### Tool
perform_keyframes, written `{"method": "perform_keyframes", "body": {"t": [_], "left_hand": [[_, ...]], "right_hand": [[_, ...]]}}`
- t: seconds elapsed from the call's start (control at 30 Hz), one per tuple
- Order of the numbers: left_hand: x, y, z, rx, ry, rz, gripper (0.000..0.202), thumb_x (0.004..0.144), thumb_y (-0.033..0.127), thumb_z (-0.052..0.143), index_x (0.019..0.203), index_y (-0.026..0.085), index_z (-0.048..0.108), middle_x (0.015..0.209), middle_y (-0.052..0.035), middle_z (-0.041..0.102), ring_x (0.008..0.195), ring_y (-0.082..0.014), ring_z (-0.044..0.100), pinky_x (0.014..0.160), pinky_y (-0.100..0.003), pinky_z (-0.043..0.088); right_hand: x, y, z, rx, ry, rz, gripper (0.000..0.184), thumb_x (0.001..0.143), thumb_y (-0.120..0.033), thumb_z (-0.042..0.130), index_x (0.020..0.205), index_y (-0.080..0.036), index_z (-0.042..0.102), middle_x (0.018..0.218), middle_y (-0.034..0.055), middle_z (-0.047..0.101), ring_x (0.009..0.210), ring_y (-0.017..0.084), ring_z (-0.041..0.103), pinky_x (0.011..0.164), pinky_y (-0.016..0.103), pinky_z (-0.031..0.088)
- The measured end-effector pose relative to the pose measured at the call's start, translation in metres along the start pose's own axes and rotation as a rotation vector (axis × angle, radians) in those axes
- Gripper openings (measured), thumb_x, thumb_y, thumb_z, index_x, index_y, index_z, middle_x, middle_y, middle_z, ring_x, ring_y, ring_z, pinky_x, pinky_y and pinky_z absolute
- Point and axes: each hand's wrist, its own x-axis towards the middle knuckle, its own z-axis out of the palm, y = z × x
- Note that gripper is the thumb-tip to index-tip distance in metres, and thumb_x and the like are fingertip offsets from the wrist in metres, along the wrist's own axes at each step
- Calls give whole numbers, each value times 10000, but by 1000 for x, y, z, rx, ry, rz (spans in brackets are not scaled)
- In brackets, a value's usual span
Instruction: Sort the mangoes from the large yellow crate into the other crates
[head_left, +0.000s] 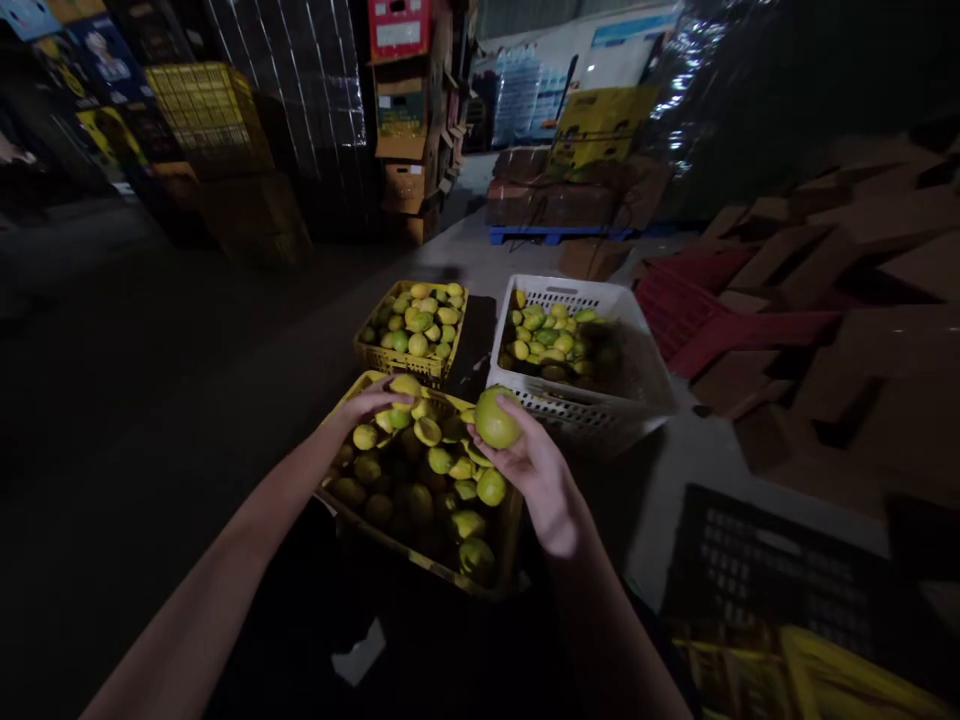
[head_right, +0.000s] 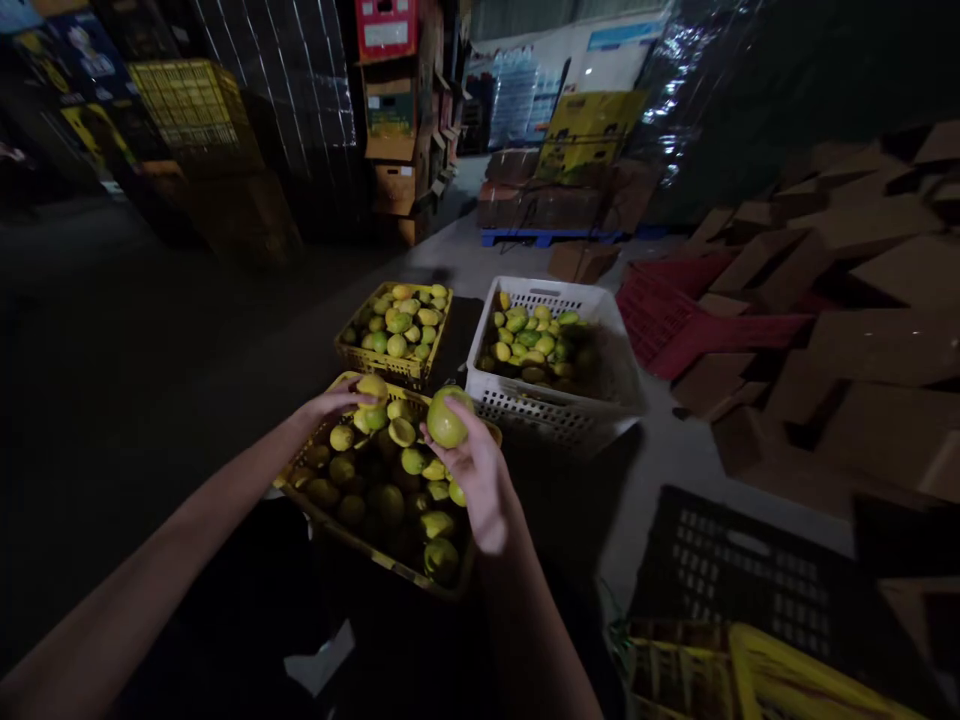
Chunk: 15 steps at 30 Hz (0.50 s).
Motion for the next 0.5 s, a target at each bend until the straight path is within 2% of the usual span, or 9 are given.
{"method": "perform_keyframes", "body": {"t": [0.03,0.1,0.2,0.27,0.33,0.5], "left_hand": [[-9,20,4,-89,12,30,603,616,111,850,1181,205,662,1048,-57,751,943,-226,724,827,-275,575],[-34,53,16,-275,32,122,580,669,96,774,1223,211,645,1075,-66,753,975,-223,732,861,-280,586],[-76,78,41,-628,-1,193,535,733,114,607,1266,154,616,1135,-119,744,1084,-263,715,952,-380,584],[-99,79,58,-824,-39,179,529,763,183,546,1285,121,599,1183,-158,726,1137,-299,694,974,-455,576],[-111,71,71,-967,-10,127,484,818,267,523,1272,118,601,1160,-162,731,1113,-305,701,948,-471,586],[-104,42,86,-1139,213,-72,305,926,344,540,1149,165,642,831,-58,734,742,-199,719,751,-353,621]], "right_hand": [[0,2,-1,-2,-8,-8,193,673,-228,860,787,-226,705,776,-10,746,667,161,707,675,284,656],[-2,7,-2,-15,-59,-65,236,648,-212,872,826,-233,719,844,-12,765,719,168,729,697,286,654],[-7,15,-3,-6,-108,-116,312,649,-164,854,928,-240,735,948,-15,781,802,172,749,740,280,645],[-6,18,0,-4,-78,-73,250,675,-150,832,890,-217,724,836,-8,773,693,169,734,641,269,632],[-3,20,5,-12,-42,-26,188,694,-144,820,829,-195,700,712,-1,743,575,172,698,522,262,593],[-6,28,18,58,-62,-32,219,731,-174,826,913,-194,706,738,0,758,580,153,692,548,237,598]]}}
